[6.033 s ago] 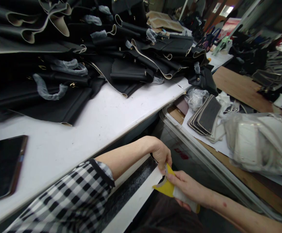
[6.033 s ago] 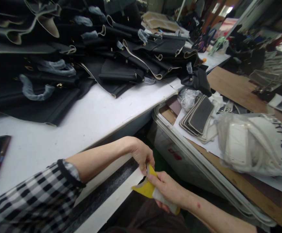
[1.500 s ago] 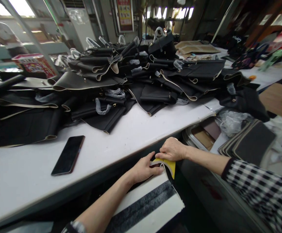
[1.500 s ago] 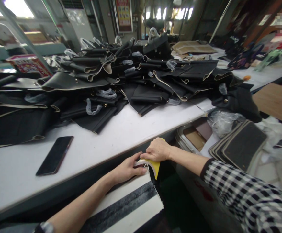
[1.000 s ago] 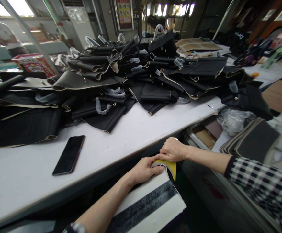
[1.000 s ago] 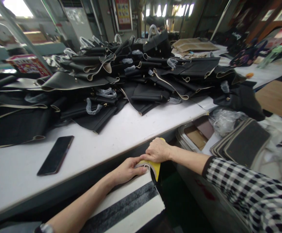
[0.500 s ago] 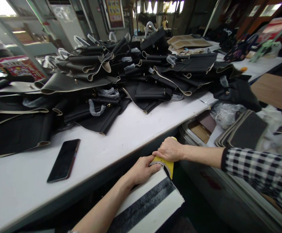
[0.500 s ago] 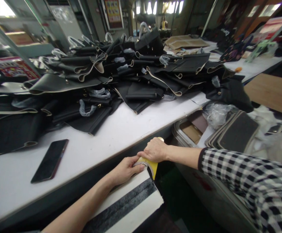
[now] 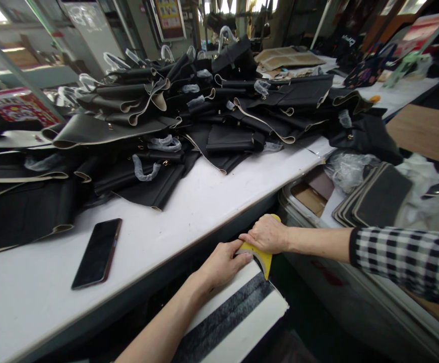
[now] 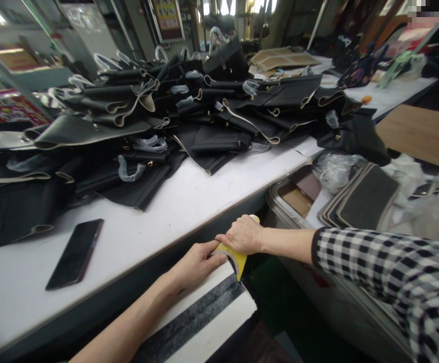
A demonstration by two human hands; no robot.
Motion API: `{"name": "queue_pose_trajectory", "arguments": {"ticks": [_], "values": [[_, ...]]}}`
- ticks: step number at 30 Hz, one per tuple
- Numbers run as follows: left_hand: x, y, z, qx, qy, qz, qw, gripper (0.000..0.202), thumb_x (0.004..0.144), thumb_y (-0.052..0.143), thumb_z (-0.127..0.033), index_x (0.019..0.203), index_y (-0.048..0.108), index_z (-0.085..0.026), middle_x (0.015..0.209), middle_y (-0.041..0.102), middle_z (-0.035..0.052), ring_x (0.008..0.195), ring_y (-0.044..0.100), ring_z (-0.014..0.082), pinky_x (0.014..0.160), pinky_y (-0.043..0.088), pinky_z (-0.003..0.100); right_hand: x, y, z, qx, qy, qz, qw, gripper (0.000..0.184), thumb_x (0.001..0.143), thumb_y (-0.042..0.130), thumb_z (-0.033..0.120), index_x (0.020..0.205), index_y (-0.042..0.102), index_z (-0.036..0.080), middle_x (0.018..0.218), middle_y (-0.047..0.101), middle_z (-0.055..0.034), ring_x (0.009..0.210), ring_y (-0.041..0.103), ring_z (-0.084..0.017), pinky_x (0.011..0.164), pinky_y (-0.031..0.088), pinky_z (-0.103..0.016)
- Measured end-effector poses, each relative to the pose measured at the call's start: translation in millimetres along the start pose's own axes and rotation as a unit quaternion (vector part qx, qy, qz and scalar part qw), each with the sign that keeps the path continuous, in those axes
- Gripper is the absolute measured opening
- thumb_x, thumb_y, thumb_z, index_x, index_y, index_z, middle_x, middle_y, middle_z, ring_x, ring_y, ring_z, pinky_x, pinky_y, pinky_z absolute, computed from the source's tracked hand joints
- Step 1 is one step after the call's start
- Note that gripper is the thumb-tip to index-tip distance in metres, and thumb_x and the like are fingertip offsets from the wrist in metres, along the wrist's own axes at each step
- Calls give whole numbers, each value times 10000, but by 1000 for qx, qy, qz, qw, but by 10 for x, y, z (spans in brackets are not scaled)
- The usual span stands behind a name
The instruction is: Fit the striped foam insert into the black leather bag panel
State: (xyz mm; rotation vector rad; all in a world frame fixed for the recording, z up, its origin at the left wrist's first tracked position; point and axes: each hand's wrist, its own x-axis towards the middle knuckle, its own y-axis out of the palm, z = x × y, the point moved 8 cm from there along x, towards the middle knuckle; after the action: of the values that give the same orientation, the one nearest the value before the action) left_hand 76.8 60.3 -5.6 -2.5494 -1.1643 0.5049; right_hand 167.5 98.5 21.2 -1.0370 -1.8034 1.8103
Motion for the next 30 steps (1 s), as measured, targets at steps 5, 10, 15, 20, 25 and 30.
{"name": "queue_pose_trajectory", "arguments": {"ticks": [5,10,15,20,25,30], "values": [[-4,2,-17,49,1,-4,999,366,913,503,-454,978,693,-149,704,607,1,585,452,127,555,295,250,-9,39,30,-3,-2,20,1000,668,1016,226,479,743,761,186,732,730,-122,713,705,-277,588,381,-316],[-37,45,-29,123,22,-23,992,409,930,484,-517,922,701,-170,657,607,25,548,461,133,555,282,261,-64,81,99,2,-4,24,1000,667,1018,210,470,746,757,202,730,730,-119,706,704,-278,599,392,-327],[-85,53,-14,67,19,-10,998,471,936,440,-554,885,714,-174,686,617,15,606,497,144,579,308,255,-164,94,201,11,18,27,999,671,1023,178,437,753,755,226,738,734,-106,692,704,-273,580,391,-321],[-76,-11,153,-180,-45,29,982,522,916,431,-565,884,747,-151,736,647,6,680,503,143,660,379,261,-259,132,251,11,60,35,998,687,1024,156,430,774,758,214,752,736,-111,697,706,-268,581,410,-317],[-39,14,326,-332,-135,44,932,375,666,708,-332,985,771,-146,728,690,19,600,495,124,584,377,254,-311,147,246,-1,84,32,996,712,1022,131,435,770,753,199,757,734,-128,705,704,-280,598,422,-327],[61,-32,347,-262,-149,26,953,340,637,703,-301,939,791,-172,662,691,-1,540,457,106,493,292,238,-401,246,139,141,123,22,982,736,993,150,543,649,687,176,685,697,-146,685,661,-273,628,394,-350]]}}
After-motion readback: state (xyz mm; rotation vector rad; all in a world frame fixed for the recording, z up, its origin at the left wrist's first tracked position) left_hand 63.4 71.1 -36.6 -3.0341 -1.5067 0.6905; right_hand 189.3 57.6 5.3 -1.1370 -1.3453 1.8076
